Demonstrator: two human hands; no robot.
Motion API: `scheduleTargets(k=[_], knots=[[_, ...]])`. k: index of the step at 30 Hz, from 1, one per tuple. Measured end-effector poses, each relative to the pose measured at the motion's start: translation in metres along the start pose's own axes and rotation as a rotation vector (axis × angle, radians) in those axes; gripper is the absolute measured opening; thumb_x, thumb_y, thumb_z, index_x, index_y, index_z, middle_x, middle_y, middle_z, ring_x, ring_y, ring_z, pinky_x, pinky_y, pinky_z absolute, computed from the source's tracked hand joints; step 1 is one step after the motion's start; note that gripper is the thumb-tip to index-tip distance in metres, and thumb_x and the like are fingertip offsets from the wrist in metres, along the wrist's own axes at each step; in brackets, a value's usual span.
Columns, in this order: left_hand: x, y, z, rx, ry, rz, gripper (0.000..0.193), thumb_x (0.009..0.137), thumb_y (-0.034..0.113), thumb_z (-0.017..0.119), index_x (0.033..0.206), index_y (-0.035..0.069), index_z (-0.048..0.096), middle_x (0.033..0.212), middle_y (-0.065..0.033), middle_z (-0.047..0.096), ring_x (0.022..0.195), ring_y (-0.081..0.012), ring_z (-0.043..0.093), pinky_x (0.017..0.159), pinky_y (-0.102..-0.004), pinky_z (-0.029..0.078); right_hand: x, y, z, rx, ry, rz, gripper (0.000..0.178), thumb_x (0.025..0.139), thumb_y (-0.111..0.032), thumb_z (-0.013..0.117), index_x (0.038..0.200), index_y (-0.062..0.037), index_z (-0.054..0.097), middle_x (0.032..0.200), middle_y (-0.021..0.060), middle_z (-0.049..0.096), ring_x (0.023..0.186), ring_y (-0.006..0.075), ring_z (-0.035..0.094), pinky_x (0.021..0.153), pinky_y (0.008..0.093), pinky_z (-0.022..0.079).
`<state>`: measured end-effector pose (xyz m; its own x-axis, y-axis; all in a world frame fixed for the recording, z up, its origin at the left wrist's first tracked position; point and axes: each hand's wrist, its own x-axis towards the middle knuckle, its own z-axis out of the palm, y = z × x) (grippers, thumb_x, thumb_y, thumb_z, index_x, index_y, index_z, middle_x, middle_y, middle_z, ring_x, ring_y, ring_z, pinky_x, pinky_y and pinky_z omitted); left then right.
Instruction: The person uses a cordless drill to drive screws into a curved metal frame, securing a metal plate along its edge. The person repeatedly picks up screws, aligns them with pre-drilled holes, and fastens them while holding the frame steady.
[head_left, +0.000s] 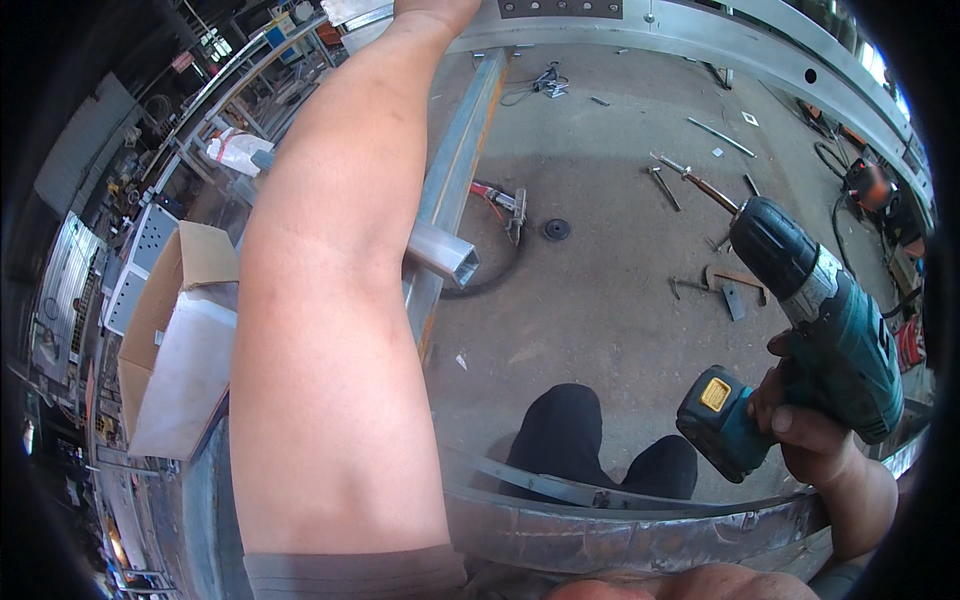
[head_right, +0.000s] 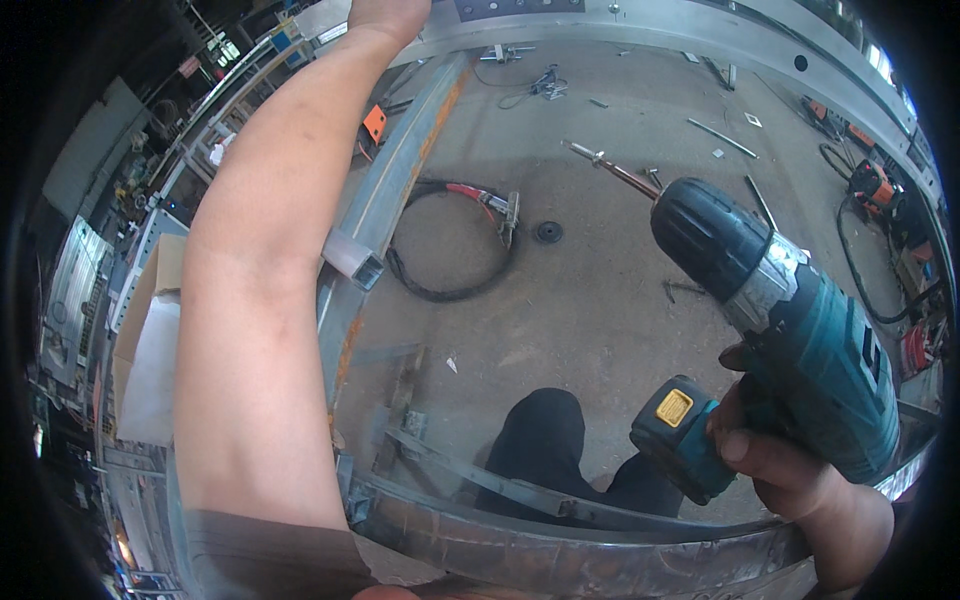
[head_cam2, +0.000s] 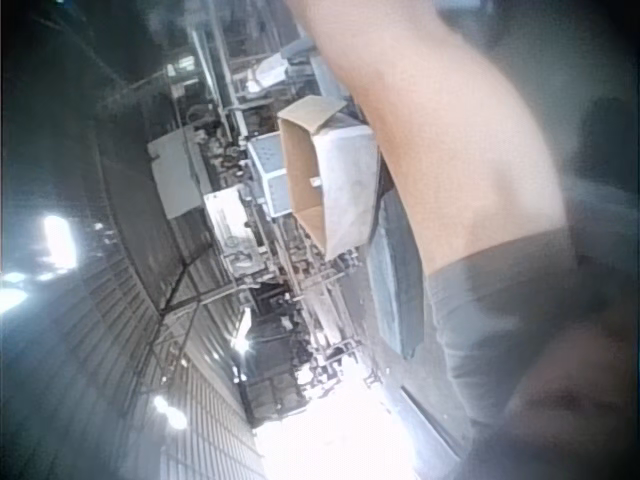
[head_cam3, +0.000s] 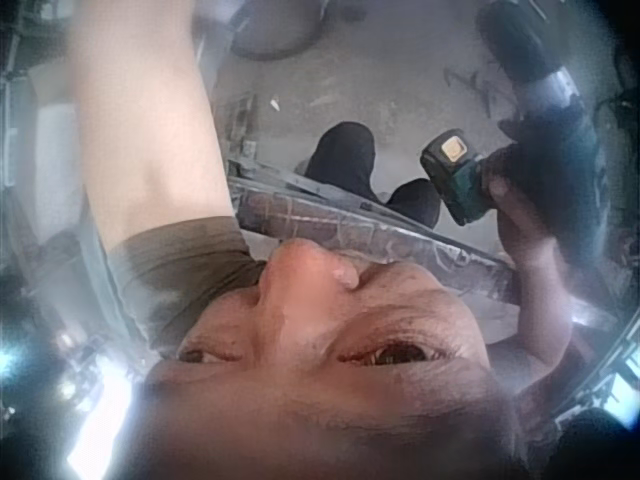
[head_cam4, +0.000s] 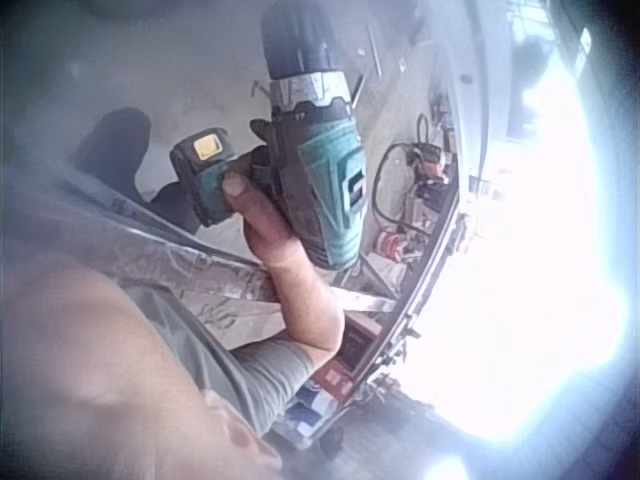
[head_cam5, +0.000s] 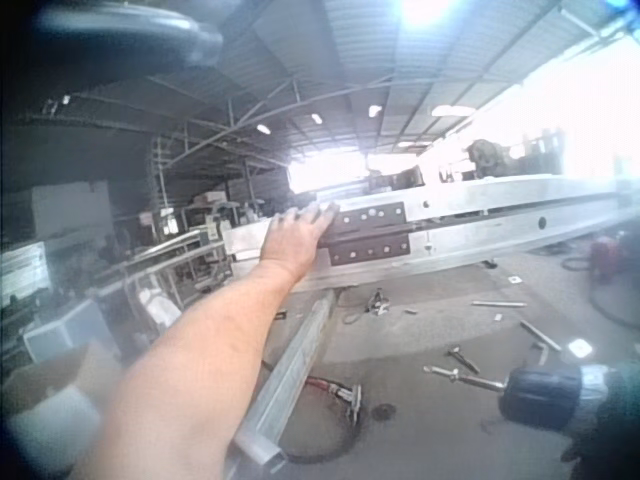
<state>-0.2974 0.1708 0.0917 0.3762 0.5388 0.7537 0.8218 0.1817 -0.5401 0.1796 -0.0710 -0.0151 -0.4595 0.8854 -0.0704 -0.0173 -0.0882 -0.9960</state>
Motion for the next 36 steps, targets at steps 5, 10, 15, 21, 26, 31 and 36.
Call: scheduleTargets(k=[5, 10, 15, 21, 26, 31, 36], knots=[[0.000, 0.000, 0.000, -0.007, -0.005, -0.007, 0.064, 0.093, 0.008, 0.053, 0.154, 0.028, 0.048, 0.146, -0.0066, 0.058, 0.121, -0.0327, 0.061, 0.101, -0.0471, 0.051, 0.002, 0.001, 0.001, 0.011, -0.010, -0.012, 0.072, 0.073, -0.016, 0.078, 0.137, -0.0018, 0.048, 0.074, 0.0023, 0.060, 0.071, 0.0146, 0.061, 0.077, 0.0312, 0.049], [-0.001, -0.001, -0.002, -0.053, 0.006, 0.004, 0.066, 0.092, 0.007, 0.055, 0.154, 0.027, 0.048, 0.147, -0.0067, 0.057, 0.122, -0.0323, 0.061, 0.103, -0.0469, 0.049, 0.001, -0.002, 0.002, 0.005, -0.010, -0.027, 0.070, 0.074, -0.016, 0.078, 0.136, 0.0002, 0.050, 0.078, 0.0035, 0.063, 0.075, 0.0163, 0.064, 0.078, 0.0311, 0.050], [-0.001, 0.002, -0.005, -0.016, 0.013, 0.004, 0.068, 0.089, 0.006, 0.057, 0.154, 0.026, 0.048, 0.147, -0.0068, 0.057, 0.122, -0.0316, 0.061, 0.104, -0.0471, 0.048, 0.000, -0.007, -0.003, -0.073, -0.009, -0.021, 0.070, 0.075, -0.015, 0.078, 0.137, 0.0019, 0.051, 0.086, 0.0060, 0.066, 0.081, 0.0180, 0.065, 0.080, 0.0312, 0.051], [0.000, 0.004, -0.013, -0.006, -0.010, 0.034, 0.068, 0.087, 0.004, 0.058, 0.151, 0.023, 0.051, 0.140, -0.0077, 0.059, 0.121, -0.0312, 0.061, 0.102, -0.0441, 0.050, 0.002, -0.005, -0.008, -0.048, -0.106, -0.072, 0.066, 0.081, -0.011, 0.078, 0.140, 0.0015, 0.051, 0.089, 0.0046, 0.066, 0.084, 0.0162, 0.064, 0.082, 0.0310, 0.051], [-0.001, 0.004, -0.011, -0.018, 0.017, 0.041, 0.068, 0.087, 0.002, 0.057, 0.151, 0.022, 0.051, 0.139, -0.0081, 0.059, 0.121, -0.0308, 0.061, 0.103, -0.0430, 0.050, 0.002, -0.006, -0.009, -0.046, -0.161, -0.063, 0.064, 0.083, -0.011, 0.078, 0.141, 0.0005, 0.051, 0.095, 0.0049, 0.067, 0.085, 0.0157, 0.064, 0.083, 0.0311, 0.051], [-0.001, 0.003, -0.011, -0.005, 0.020, 0.051, 0.068, 0.088, 0.003, 0.055, 0.153, 0.023, 0.050, 0.142, -0.0085, 0.059, 0.122, -0.0317, 0.061, 0.106, -0.0439, 0.048, 0.001, 0.004, -0.017, -0.088, -0.174, -0.119, 0.066, 0.084, -0.008, 0.077, 0.144, -0.0002, 0.049, 0.110, 0.0088, 0.067, 0.087, 0.0160, 0.067, 0.083, 0.0319, 0.054], [0.000, 0.007, -0.019, -0.014, -0.045, 0.015, 0.070, 0.088, 0.001, 0.054, 0.154, 0.023, 0.048, 0.145, -0.0092, 0.057, 0.124, -0.0321, 0.060, 0.107, -0.0437, 0.047, 0.005, 0.009, -0.021, -0.141, -0.212, -0.188, 0.068, 0.084, -0.007, 0.078, 0.144, 0.0004, 0.048, 0.111, 0.0102, 0.068, 0.087, 0.0166, 0.068, 0.082, 0.0314, 0.055]])
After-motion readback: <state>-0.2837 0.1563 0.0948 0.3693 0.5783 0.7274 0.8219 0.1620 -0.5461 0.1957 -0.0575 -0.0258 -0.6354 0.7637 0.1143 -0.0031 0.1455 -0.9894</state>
